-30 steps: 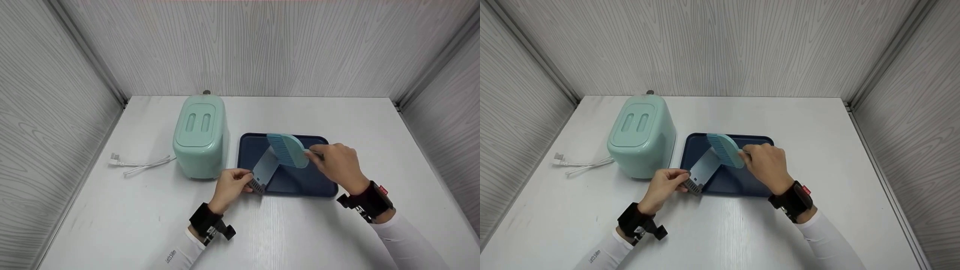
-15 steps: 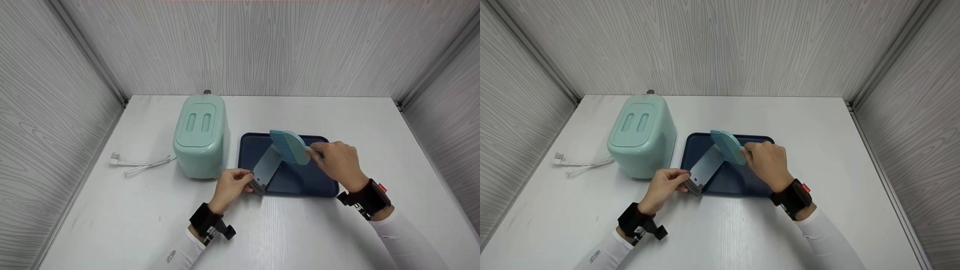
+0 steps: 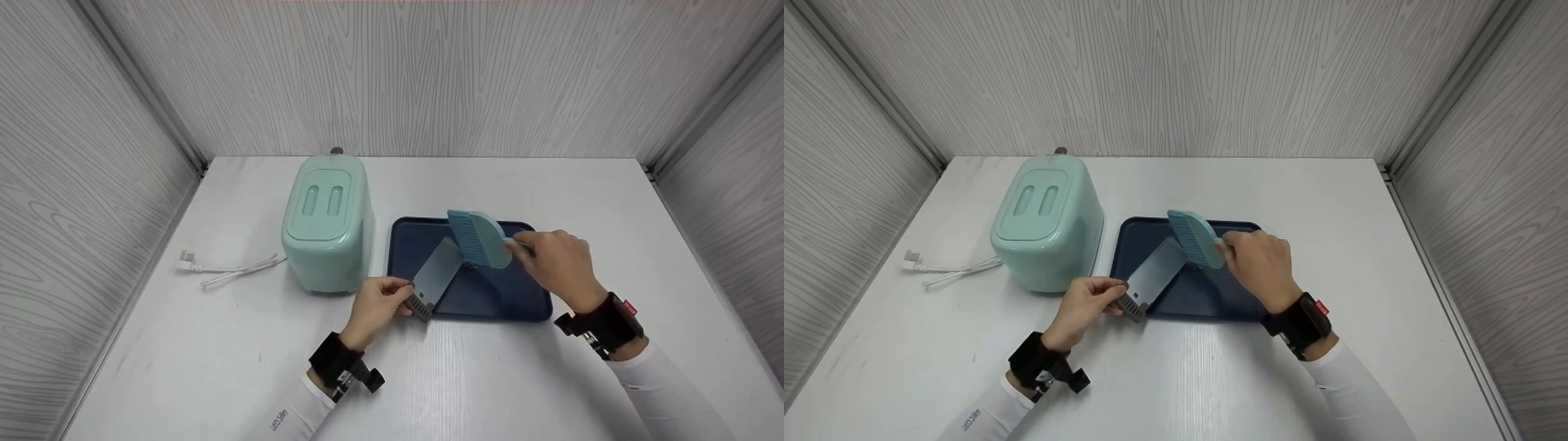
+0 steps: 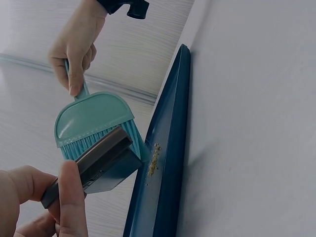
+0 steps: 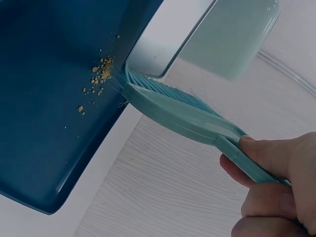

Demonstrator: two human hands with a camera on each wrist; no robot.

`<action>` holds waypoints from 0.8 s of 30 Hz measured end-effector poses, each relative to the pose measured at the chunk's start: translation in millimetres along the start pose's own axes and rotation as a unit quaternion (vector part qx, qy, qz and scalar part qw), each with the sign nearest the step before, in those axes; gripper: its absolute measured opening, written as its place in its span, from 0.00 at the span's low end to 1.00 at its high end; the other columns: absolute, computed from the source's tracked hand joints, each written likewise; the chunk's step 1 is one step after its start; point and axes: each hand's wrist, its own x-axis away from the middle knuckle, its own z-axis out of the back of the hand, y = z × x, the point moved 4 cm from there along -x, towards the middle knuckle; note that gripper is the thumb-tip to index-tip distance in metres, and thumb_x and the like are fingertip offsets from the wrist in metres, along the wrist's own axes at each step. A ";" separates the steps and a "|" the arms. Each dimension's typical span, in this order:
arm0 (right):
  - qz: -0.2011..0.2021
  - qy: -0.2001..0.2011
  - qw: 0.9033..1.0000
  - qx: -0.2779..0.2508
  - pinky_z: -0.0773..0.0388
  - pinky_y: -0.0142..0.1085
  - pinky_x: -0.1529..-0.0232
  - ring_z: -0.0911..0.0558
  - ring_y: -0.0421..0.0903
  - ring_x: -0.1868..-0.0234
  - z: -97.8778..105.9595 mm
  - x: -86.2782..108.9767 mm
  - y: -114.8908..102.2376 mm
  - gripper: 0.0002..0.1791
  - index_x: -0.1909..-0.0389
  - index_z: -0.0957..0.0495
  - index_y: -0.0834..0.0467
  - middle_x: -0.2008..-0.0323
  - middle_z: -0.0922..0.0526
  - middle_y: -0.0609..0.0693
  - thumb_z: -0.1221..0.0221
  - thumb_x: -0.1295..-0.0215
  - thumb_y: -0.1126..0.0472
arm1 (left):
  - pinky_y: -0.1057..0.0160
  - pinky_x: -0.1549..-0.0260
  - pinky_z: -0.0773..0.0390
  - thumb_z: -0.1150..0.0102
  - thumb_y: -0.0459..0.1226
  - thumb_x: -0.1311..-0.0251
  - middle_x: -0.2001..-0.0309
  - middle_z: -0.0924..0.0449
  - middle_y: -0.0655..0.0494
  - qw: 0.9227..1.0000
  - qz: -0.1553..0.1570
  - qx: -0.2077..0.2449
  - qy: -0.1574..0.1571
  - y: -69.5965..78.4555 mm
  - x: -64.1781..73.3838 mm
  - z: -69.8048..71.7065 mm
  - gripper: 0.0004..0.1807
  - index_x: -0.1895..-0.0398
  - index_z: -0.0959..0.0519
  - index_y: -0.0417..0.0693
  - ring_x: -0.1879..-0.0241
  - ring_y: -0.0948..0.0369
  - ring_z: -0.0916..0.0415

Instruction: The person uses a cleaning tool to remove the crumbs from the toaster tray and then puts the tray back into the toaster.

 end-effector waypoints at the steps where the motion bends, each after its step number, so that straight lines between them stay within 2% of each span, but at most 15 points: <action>1: 0.001 0.002 1.000 0.000 0.53 0.29 0.85 0.36 0.41 0.86 0.3 0.3 0.5 0.17 0.78 0.19 0.54 0.89 0.34 0.46 0.33 0.28 0.55 | 0.70 0.72 0.10 0.38 0.29 0.31 0.59 0.13 0.41 1.000 -0.001 -0.001 -0.001 0.0 0.4 0.2 0.13 0.51 0.15 0.25 0.71 0.66 0.18; 15: -0.014 0.009 1.000 -0.012 0.56 0.30 0.83 0.41 0.39 0.86 10.3 2.0 8.0 0.14 0.74 0.15 0.55 0.89 0.35 0.45 0.33 0.28 0.54 | 0.70 0.72 0.10 0.38 0.28 0.32 0.60 0.13 0.42 1.000 -0.002 -0.004 -0.002 -0.2 0.3 -1.3 0.12 0.51 0.15 0.26 0.72 0.66 0.18; 24: -0.011 0.011 0.999 -0.046 0.53 0.29 0.84 0.38 0.38 0.85 14.8 -4.4 -7.9 0.13 0.68 0.11 0.55 0.87 0.31 0.46 0.33 0.27 0.52 | 0.71 0.73 0.11 0.38 0.28 0.32 0.61 0.13 0.41 1.000 -0.007 -0.007 0.000 0.4 0.9 -3.1 0.11 0.52 0.14 0.26 0.74 0.66 0.19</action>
